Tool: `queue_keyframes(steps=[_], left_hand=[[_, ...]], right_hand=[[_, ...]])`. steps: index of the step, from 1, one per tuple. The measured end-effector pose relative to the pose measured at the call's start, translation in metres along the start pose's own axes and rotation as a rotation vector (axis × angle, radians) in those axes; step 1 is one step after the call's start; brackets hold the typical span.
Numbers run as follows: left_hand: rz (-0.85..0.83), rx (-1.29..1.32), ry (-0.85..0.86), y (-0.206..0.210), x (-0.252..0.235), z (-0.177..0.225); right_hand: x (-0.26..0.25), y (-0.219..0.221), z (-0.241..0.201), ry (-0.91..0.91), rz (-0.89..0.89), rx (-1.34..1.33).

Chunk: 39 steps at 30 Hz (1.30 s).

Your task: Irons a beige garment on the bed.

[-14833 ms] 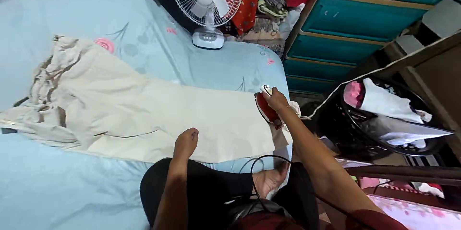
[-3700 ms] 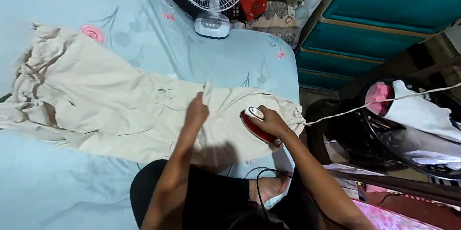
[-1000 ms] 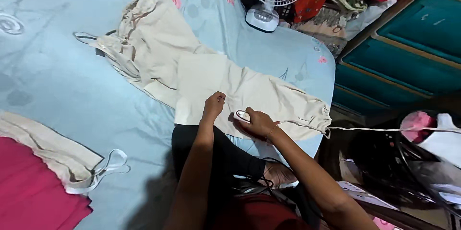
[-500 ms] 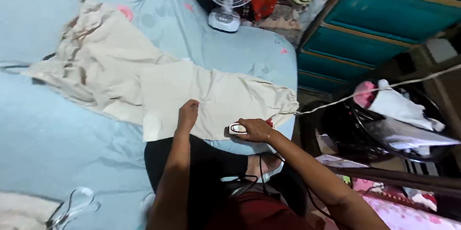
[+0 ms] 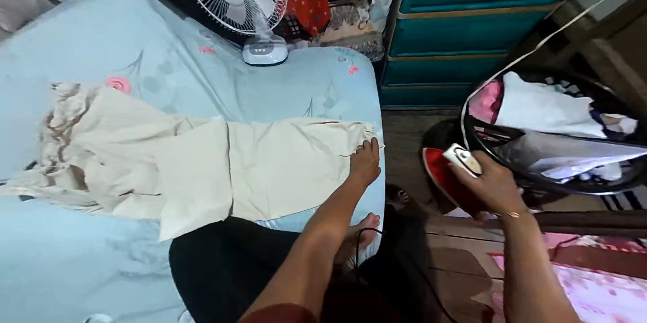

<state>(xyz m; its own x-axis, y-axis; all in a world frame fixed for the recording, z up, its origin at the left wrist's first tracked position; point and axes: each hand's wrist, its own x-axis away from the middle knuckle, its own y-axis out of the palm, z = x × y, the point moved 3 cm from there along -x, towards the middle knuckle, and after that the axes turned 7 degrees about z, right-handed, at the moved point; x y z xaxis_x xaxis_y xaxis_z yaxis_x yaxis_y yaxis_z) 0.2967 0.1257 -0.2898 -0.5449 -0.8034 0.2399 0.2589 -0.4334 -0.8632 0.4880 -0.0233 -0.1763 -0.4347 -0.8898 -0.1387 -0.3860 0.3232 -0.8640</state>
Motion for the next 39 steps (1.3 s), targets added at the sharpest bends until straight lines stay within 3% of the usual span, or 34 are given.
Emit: queue_keyframes(steps=[4,6,12,17,21,23,25,29,34,39], left_hand=[[0.04,0.043,-0.198,-0.003,-0.025,-0.001],[0.01,0.195,-0.241,-0.011,-0.025,0.002],[-0.003,0.643,-0.041,0.009,-0.019,0.052],[-0.13,0.703,0.145,0.028,-0.02,0.131],[-0.37,0.605,0.274,0.034,-0.017,0.146],[-0.417,0.488,0.321,0.019,-0.008,0.13],[-0.356,0.382,0.308,-0.005,0.003,0.097],[-0.13,0.257,0.059,-0.057,0.032,-0.006],[0.098,0.187,-0.192,-0.091,0.057,-0.125],[0.212,0.139,-0.157,-0.104,0.026,-0.16]], right_hand=[[0.012,-0.004,0.054,-0.024,0.088,-0.09],[0.018,-0.004,0.074,-0.013,0.101,-0.118],[0.026,0.006,0.127,-0.004,0.205,-0.213],[0.036,-0.002,0.146,0.08,0.201,-0.23],[0.041,-0.016,0.154,0.119,0.199,-0.247],[0.039,-0.019,0.149,0.108,0.196,-0.248],[0.035,-0.019,0.132,0.082,0.182,-0.219],[0.018,-0.007,0.06,-0.057,0.097,-0.235],[-0.014,0.049,-0.041,-0.08,-0.238,-0.226],[-0.034,0.128,-0.107,-0.007,-0.453,-0.141]])
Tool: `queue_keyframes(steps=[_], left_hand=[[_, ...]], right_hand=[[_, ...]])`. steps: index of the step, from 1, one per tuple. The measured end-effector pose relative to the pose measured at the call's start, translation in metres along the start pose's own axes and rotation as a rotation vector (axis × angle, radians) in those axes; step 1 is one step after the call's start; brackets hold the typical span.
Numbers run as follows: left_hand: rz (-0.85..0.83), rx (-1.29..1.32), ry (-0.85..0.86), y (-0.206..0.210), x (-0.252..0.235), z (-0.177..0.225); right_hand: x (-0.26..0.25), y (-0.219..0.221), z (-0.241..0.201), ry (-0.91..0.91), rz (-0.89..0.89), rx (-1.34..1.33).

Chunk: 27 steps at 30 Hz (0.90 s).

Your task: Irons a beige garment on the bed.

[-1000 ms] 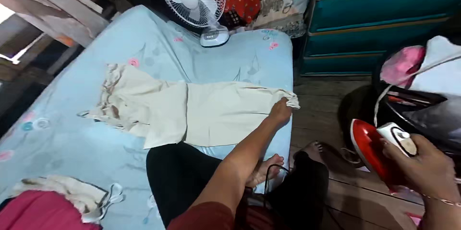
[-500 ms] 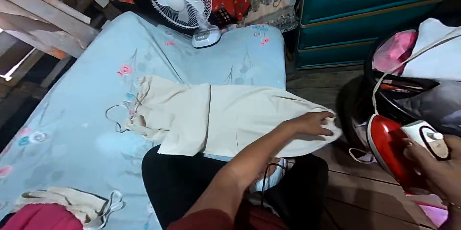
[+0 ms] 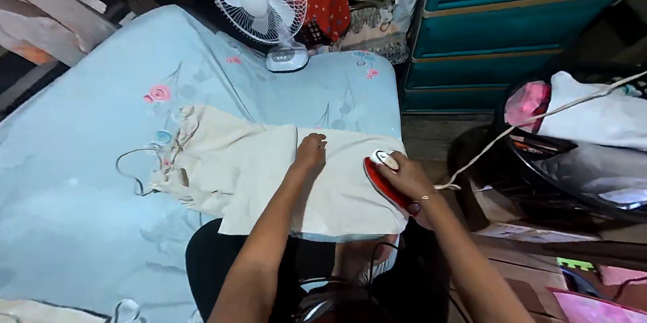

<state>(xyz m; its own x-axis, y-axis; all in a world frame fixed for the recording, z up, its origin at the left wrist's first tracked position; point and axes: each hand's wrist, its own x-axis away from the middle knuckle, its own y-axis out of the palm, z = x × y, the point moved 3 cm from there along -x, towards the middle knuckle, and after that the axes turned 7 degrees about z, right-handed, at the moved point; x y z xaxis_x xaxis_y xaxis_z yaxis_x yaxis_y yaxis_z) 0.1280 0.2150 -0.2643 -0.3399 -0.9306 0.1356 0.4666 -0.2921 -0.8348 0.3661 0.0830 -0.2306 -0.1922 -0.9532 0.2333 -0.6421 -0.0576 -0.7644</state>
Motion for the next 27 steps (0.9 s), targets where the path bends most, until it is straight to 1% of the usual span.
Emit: queue_keyframes(steps=[2,3,6,8,10,12,14,15,17,19,20,22,25,26,27], left_hand=[[0.05,-0.05,0.069,0.006,-0.022,-0.005],[0.061,-0.077,0.089,0.008,-0.032,-0.006],[-0.025,-0.148,0.069,0.016,-0.055,-0.01],[-0.093,-0.174,0.064,0.02,-0.07,-0.016],[-0.163,-0.197,0.086,0.021,-0.084,-0.024],[-0.213,-0.186,0.099,0.014,-0.093,-0.028],[-0.251,-0.165,0.11,0.007,-0.098,-0.03],[-0.265,-0.157,0.116,0.007,-0.099,-0.031],[-0.278,-0.14,0.112,0.006,-0.099,-0.032],[-0.237,-0.127,0.111,0.003,-0.097,-0.035],[-0.188,-0.122,0.111,0.0,-0.094,-0.038],[-0.032,-0.105,0.083,-0.012,-0.081,-0.046],[0.166,-0.028,-0.054,-0.034,-0.036,-0.053],[0.186,-0.009,-0.111,-0.037,-0.016,-0.055],[0.169,-0.006,-0.174,-0.037,0.002,-0.057]], right_hand=[[-0.019,0.019,-0.013,0.05,0.005,0.038],[-0.028,0.023,-0.019,0.075,0.044,0.032],[-0.062,0.025,-0.034,0.151,0.146,0.003],[-0.08,0.025,-0.039,0.175,0.14,0.012],[-0.083,0.027,-0.034,0.112,0.061,0.015],[-0.075,0.028,-0.023,-0.068,-0.09,0.04],[-0.066,0.028,-0.025,-0.214,-0.234,0.079],[-0.063,0.03,-0.029,-0.239,-0.256,0.087],[-0.065,0.035,-0.044,-0.225,-0.22,0.102],[-0.076,0.045,-0.067,-0.181,-0.16,0.134],[-0.084,0.051,-0.08,-0.148,-0.152,0.155],[-0.106,0.066,-0.101,-0.088,-0.137,0.18],[-0.134,0.084,-0.126,-0.042,-0.079,0.16],[-0.137,0.087,-0.134,-0.025,-0.073,0.145],[-0.139,0.09,-0.139,-0.013,-0.064,0.137]])
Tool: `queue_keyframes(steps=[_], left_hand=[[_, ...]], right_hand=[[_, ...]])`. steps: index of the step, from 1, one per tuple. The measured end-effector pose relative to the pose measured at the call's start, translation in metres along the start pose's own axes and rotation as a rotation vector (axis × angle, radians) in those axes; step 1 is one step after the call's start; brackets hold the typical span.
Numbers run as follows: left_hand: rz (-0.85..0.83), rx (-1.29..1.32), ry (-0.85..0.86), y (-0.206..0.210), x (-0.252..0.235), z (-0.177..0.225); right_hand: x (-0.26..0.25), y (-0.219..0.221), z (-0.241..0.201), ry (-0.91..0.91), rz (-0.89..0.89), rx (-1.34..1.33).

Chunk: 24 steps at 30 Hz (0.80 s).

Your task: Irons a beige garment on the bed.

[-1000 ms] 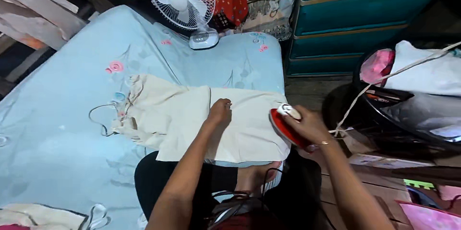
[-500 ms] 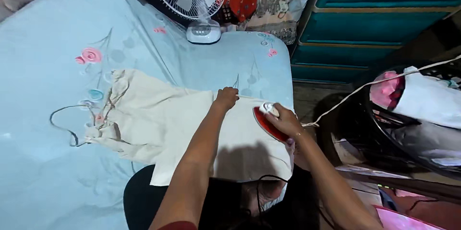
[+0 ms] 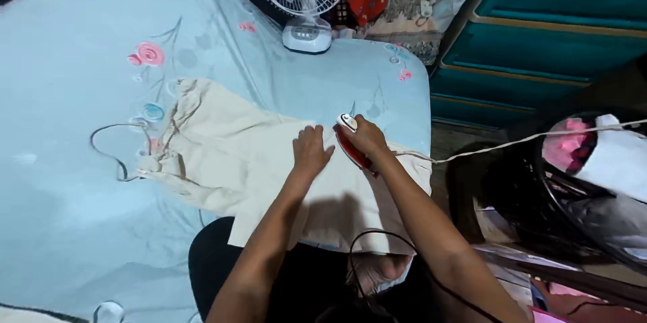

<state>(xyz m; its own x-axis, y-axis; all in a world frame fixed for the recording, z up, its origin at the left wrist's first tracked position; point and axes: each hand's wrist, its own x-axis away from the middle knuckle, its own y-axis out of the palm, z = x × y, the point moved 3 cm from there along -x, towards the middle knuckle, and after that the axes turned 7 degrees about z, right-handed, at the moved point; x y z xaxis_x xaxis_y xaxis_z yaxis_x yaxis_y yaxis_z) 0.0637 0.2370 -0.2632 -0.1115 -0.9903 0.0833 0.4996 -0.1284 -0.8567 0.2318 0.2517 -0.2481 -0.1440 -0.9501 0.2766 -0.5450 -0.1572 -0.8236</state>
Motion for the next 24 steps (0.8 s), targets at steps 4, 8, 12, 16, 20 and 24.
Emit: queue_keyframes(steps=[4,8,12,16,20,24], left_hand=[[-0.151,-0.089,-0.187,0.011,0.043,-0.02],[-0.179,-0.084,-0.214,0.009,0.051,-0.026],[-0.151,0.1,-0.267,-0.014,0.049,-0.04],[-0.021,0.299,-0.323,-0.049,0.049,-0.068],[0.149,0.355,-0.302,-0.082,0.047,-0.112],[0.155,0.392,-0.319,-0.121,0.035,-0.17]], right_hand=[[0.008,0.005,-0.001,0.04,-0.047,0.012],[0.054,0.008,0.0,-0.014,-0.192,0.064],[0.068,0.017,-0.018,-0.031,-0.167,0.066],[0.036,0.031,-0.04,-0.008,-0.097,0.064],[0.008,0.041,-0.054,-0.004,-0.061,0.05],[0.031,0.04,-0.05,-0.048,-0.149,0.071]])
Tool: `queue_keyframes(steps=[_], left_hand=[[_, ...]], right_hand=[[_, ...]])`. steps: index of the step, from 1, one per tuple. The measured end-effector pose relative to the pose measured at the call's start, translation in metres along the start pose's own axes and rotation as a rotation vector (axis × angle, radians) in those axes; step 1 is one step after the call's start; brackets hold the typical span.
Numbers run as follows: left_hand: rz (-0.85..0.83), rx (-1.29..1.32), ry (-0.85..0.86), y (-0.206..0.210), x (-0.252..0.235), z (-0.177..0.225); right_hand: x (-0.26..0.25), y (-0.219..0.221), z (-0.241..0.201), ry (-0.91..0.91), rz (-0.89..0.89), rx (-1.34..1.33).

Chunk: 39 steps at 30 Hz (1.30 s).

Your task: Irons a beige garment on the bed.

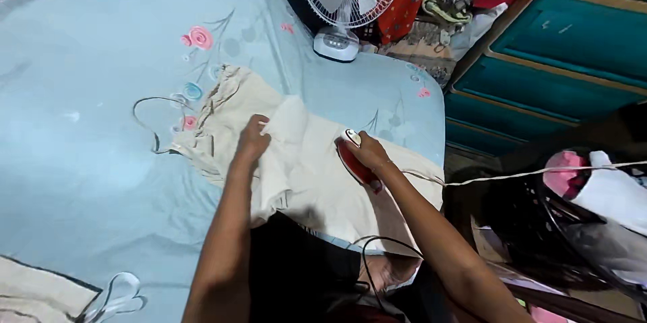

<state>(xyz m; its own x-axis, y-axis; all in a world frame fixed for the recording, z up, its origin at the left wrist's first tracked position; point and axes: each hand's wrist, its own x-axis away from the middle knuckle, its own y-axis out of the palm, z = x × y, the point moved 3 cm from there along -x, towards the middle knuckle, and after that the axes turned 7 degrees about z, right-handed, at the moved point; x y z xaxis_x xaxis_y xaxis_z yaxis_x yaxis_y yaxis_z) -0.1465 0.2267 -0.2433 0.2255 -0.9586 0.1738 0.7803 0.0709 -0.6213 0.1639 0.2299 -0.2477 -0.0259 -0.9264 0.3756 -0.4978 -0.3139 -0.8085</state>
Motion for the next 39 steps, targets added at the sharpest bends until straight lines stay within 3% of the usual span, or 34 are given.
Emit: queue_keyframes(steps=[5,9,15,22,27,32,35,39], left_hand=[[0.1,0.03,-0.099,-0.061,-0.034,-0.058],[0.134,0.053,-0.145,-0.084,-0.025,-0.063],[0.038,-0.154,-0.089,-0.082,0.042,-0.033],[-0.07,-0.293,-0.176,-0.069,0.056,-0.046],[0.062,-0.284,0.02,-0.08,0.023,-0.024],[0.069,-0.407,0.249,-0.061,-0.023,0.0],[0.087,-0.461,0.302,-0.051,-0.033,-0.009],[0.223,-0.315,0.321,-0.07,0.001,-0.04]], right_hand=[[0.046,0.01,0.0,-0.044,-0.084,0.053],[0.023,0.016,-0.014,0.037,0.017,0.021],[-0.008,0.022,-0.035,0.014,0.026,0.005],[0.06,0.034,-0.015,-0.226,-0.238,0.075],[0.061,0.048,-0.038,-0.369,-0.27,0.112],[0.03,0.07,-0.089,-0.311,-0.188,0.155],[0.016,0.079,-0.102,-0.286,-0.151,0.133],[0.033,0.073,-0.088,-0.294,-0.246,0.142]])
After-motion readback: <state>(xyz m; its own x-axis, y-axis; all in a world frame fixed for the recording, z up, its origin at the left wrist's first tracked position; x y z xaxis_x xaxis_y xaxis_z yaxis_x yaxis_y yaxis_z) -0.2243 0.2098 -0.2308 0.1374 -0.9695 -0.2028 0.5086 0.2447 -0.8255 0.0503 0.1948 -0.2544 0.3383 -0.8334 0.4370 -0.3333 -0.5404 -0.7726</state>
